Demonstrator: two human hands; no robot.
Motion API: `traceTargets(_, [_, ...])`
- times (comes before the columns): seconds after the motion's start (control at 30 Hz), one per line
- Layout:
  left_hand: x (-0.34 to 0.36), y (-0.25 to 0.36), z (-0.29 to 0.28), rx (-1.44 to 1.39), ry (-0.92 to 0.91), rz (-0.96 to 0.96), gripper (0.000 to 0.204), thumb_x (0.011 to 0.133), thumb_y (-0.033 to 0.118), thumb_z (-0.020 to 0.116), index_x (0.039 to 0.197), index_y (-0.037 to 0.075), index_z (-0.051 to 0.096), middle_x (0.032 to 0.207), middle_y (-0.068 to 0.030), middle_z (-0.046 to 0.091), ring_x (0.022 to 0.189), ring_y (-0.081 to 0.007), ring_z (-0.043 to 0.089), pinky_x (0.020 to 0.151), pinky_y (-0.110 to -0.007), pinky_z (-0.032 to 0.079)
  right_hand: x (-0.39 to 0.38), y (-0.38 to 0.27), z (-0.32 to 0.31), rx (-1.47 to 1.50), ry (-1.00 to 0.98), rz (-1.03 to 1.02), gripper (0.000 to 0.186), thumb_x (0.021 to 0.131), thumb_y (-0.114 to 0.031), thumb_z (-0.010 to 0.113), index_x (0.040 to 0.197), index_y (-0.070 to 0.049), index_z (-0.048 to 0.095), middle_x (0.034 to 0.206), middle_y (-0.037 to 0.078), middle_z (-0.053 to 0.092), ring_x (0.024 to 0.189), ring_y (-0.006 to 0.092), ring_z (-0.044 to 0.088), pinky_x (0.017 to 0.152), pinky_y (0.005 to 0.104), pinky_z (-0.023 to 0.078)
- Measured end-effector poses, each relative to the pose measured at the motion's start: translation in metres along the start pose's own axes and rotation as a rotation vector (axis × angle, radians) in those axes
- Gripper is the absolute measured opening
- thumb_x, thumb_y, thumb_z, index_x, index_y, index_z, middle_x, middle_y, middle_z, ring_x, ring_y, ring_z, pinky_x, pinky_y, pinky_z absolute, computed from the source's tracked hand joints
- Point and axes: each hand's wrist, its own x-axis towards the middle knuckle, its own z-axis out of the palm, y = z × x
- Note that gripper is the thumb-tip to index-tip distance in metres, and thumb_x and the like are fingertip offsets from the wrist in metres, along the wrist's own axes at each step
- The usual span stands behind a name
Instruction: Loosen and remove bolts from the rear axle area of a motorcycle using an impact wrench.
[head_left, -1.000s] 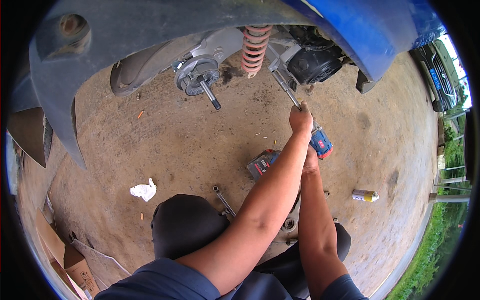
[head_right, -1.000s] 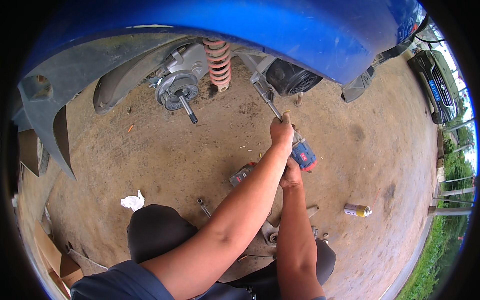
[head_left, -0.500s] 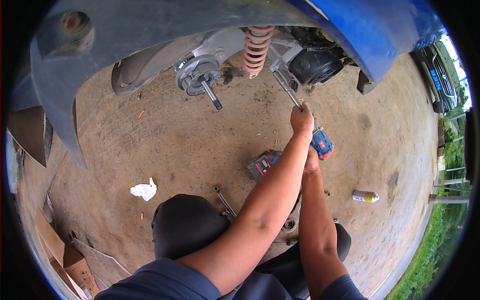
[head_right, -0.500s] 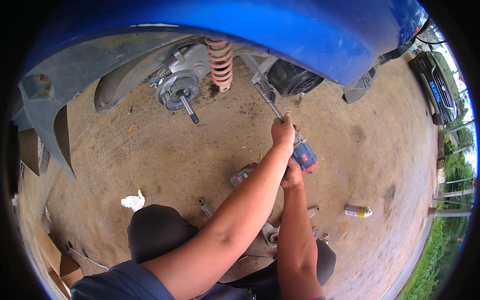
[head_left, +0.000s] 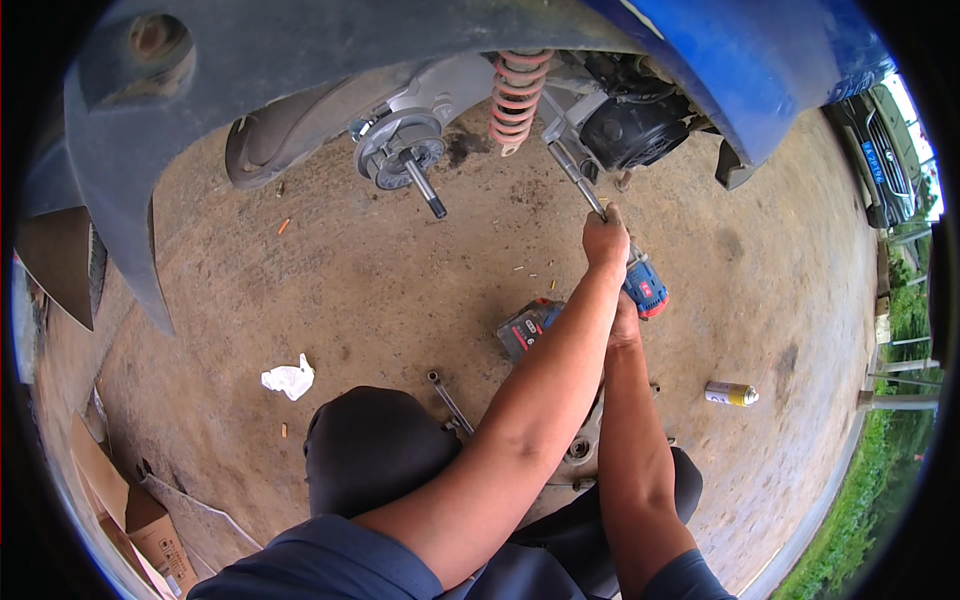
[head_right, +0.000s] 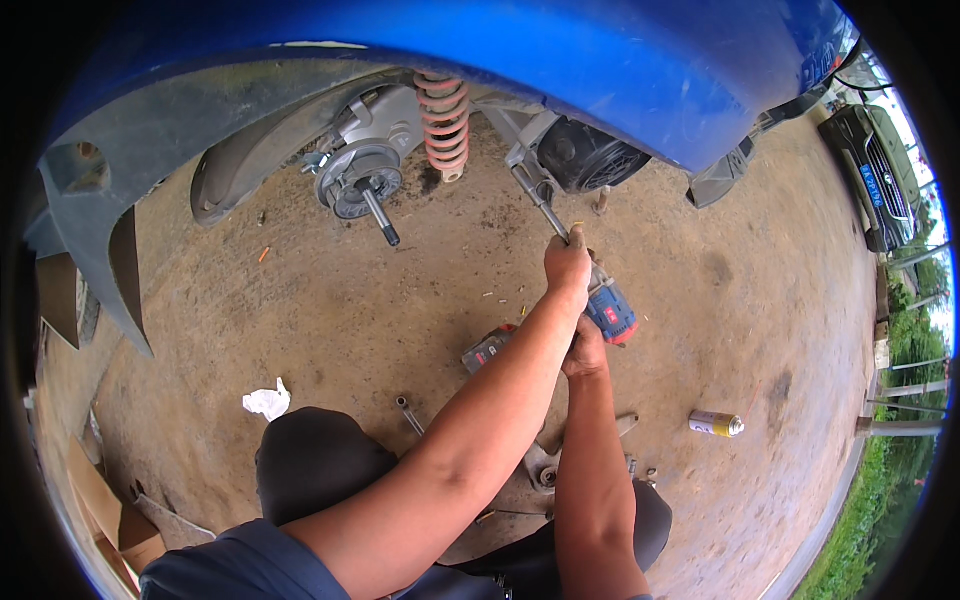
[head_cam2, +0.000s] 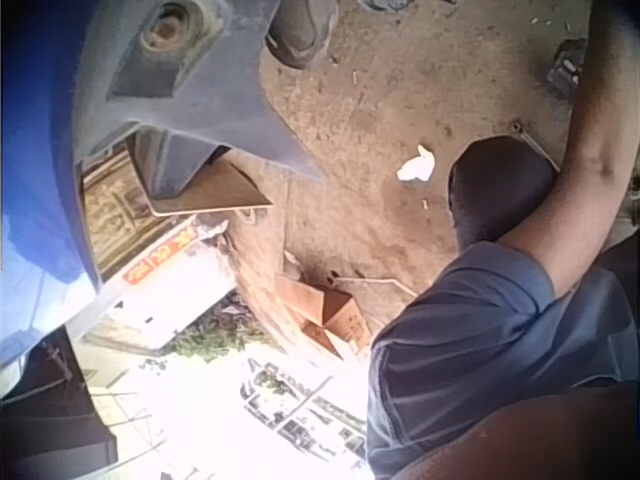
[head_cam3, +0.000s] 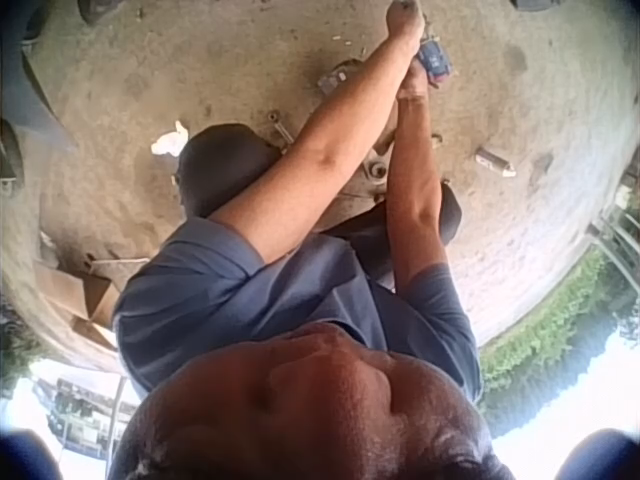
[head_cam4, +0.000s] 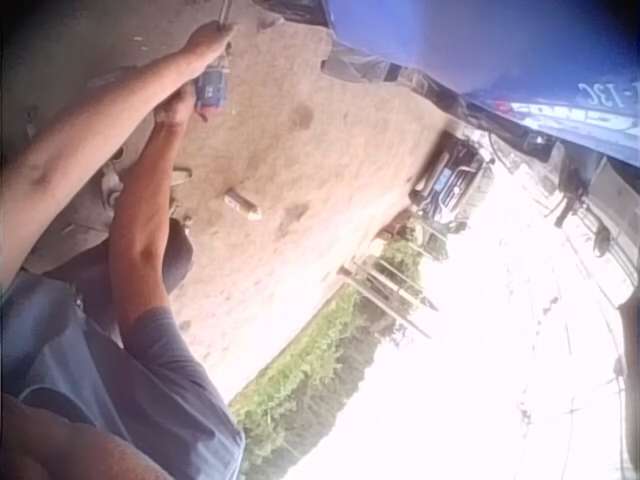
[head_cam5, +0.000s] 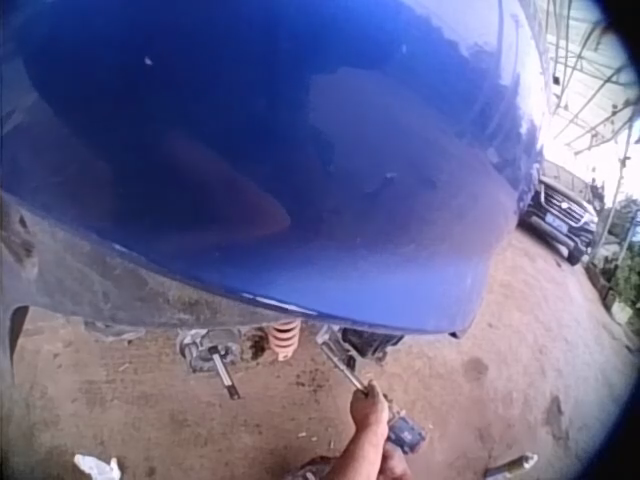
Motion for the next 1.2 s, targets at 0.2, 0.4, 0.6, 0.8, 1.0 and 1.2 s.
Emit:
traceTargets(0.2, [-0.004,0.003,-0.001,-0.029,-0.006,-0.01,0.046,0.097,0.039,0.053,0.091,-0.006,0.058,0.082,-0.023,0.067,0.076,-0.0368,0.068,0.07,-0.045,0.053,-0.001,-0.001,0.0,-0.008,-0.006,0.003,0.031,0.084,-0.01,0.061,0.114,-0.001,0.061,0.102,0.011,0.069,0.091,0.0253,0.068,0.084,0.0412,0.057])
traceTargets(0.4, [-0.01,0.009,-0.001,-0.095,-0.037,-0.035,0.043,0.098,0.037,0.053,0.09,-0.005,0.057,0.073,-0.0189,0.065,0.062,-0.0305,0.067,0.06,-0.041,0.053,-0.001,-0.001,-0.002,-0.011,-0.006,-0.01,0.031,0.085,-0.011,0.061,0.114,-0.001,0.061,0.103,0.011,0.069,0.091,0.0253,0.068,0.084,0.0415,0.057])
traceTargets(0.6, [-0.005,0.007,-0.002,-0.065,-0.003,0.016,0.042,0.099,0.037,0.053,0.09,-0.005,0.057,0.071,-0.0176,0.064,0.06,-0.0288,0.066,0.058,-0.04,0.053,0.001,0.0,0.001,-0.005,-0.006,-0.004,0.031,0.086,-0.011,0.061,0.115,-0.001,0.061,0.103,0.012,0.069,0.092,0.0253,0.068,0.085,0.0417,0.057])
traceTargets(0.8, [-0.005,0.003,-0.001,-0.091,-0.015,0.004,0.042,0.098,0.037,0.053,0.089,-0.004,0.057,0.072,-0.0171,0.064,0.061,-0.0285,0.066,0.058,-0.04,0.053,0.0,0.0,-0.001,0.003,-0.018,-0.001,0.031,0.086,-0.011,0.061,0.115,-0.001,0.06,0.104,0.012,0.069,0.092,0.0256,0.069,0.085,0.0418,0.057])
traceTargets(1.0, [-0.005,0.002,0.001,-0.093,-0.018,-0.02,0.043,0.098,0.038,0.053,0.089,-0.004,0.057,0.073,-0.0178,0.065,0.063,-0.0299,0.067,0.061,-0.041,0.053,-0.001,-0.001,-0.001,0.0,-0.024,-0.003,0.031,0.087,-0.012,0.061,0.116,-0.001,0.06,0.104,0.012,0.069,0.092,0.0255,0.069,0.085,0.0417,0.057])
traceTargets(1.2, [-0.002,-0.003,0.002,-0.077,-0.012,-0.016,0.045,0.098,0.039,0.052,0.09,-0.005,0.058,0.075,-0.0197,0.066,0.066,-0.0324,0.067,0.063,-0.043,0.053,0.001,0.0,-0.003,-0.011,-0.006,-0.01,0.031,0.086,-0.012,0.062,0.115,-0.001,0.061,0.104,0.012,0.069,0.092,0.0255,0.069,0.085,0.0416,0.057])
